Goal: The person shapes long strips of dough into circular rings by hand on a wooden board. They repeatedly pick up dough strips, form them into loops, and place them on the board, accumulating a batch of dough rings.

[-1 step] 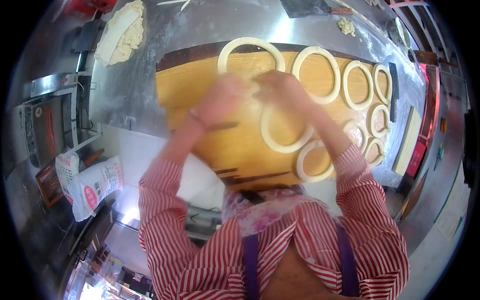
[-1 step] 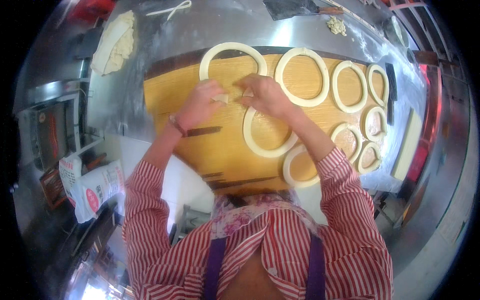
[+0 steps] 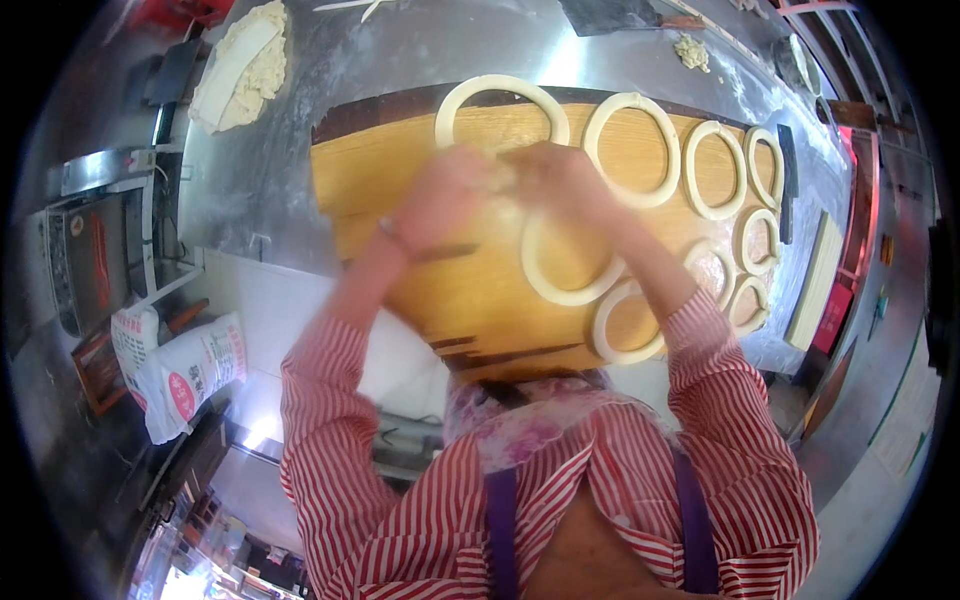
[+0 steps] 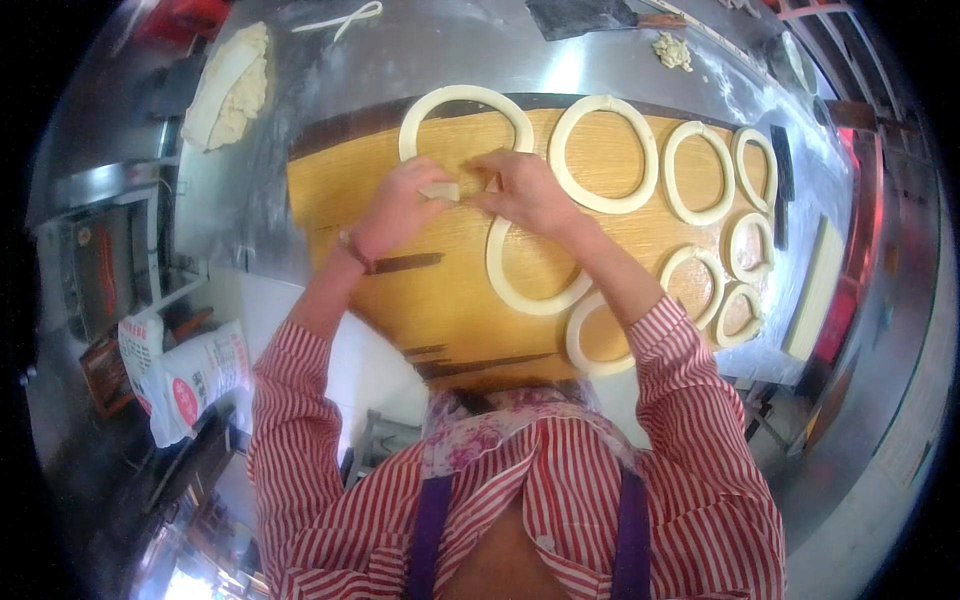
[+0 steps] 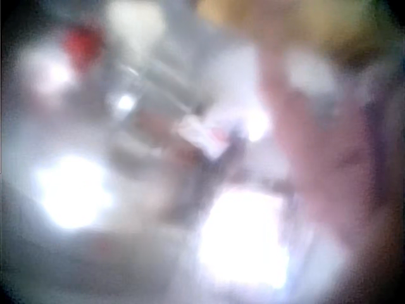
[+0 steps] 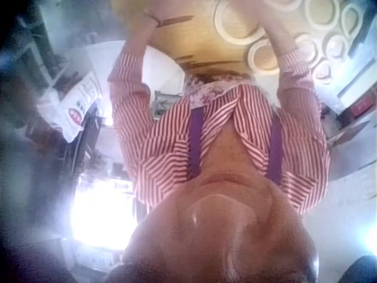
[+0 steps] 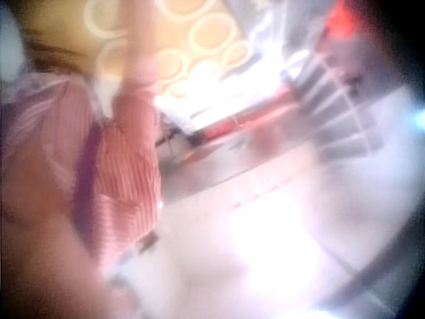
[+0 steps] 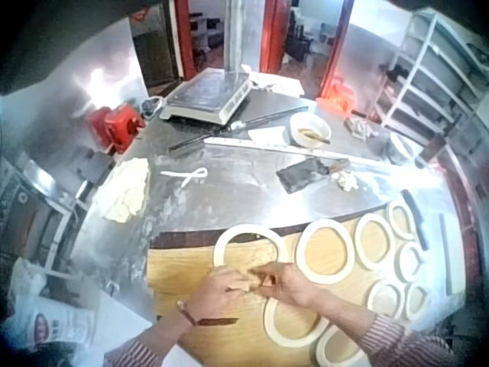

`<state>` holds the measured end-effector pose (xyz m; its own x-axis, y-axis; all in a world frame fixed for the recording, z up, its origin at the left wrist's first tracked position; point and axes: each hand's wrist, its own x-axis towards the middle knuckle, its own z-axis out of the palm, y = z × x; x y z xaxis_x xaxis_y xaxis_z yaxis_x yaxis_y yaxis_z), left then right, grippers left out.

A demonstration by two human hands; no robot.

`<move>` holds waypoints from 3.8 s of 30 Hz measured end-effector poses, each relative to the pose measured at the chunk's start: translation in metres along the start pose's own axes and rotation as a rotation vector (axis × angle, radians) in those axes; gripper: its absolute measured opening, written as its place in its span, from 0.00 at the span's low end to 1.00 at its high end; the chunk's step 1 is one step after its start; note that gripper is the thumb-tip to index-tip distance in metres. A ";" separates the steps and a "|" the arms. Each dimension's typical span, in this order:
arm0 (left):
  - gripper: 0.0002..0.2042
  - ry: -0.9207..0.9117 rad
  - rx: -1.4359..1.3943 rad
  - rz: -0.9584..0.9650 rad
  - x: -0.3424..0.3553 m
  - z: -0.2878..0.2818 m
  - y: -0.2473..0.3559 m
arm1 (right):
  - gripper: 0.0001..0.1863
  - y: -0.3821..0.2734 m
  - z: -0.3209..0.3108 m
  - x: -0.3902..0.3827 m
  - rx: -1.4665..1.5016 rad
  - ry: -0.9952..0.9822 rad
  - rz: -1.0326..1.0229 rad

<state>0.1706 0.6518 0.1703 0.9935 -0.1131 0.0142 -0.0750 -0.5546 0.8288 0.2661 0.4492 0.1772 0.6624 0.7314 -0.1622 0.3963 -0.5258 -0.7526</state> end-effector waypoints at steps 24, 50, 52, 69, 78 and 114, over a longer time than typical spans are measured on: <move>0.13 0.031 -0.066 -0.058 0.008 0.023 -0.025 | 0.23 0.017 0.003 0.001 -0.252 0.091 -0.267; 0.14 0.215 0.247 0.097 0.007 0.055 -0.012 | 0.11 0.026 -0.022 0.013 -0.143 -0.067 -0.170; 0.13 0.155 0.208 0.071 0.006 0.050 -0.020 | 0.10 0.031 -0.014 0.011 -0.262 0.004 -0.316; 0.05 0.367 0.291 0.082 0.016 0.071 -0.027 | 0.05 0.040 0.016 0.002 -0.323 0.267 -0.174; 0.05 0.371 0.304 0.123 0.017 0.080 -0.024 | 0.07 0.049 0.020 -0.002 -0.382 0.235 -0.200; 0.11 0.267 0.361 0.266 0.004 0.079 -0.031 | 0.13 0.058 0.011 -0.030 -0.432 0.215 -0.256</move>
<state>0.1704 0.6032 0.1009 0.9200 -0.1007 0.3788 -0.3055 -0.7896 0.5322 0.2621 0.4020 0.1317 0.6075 0.7780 0.1601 0.7570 -0.5061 -0.4132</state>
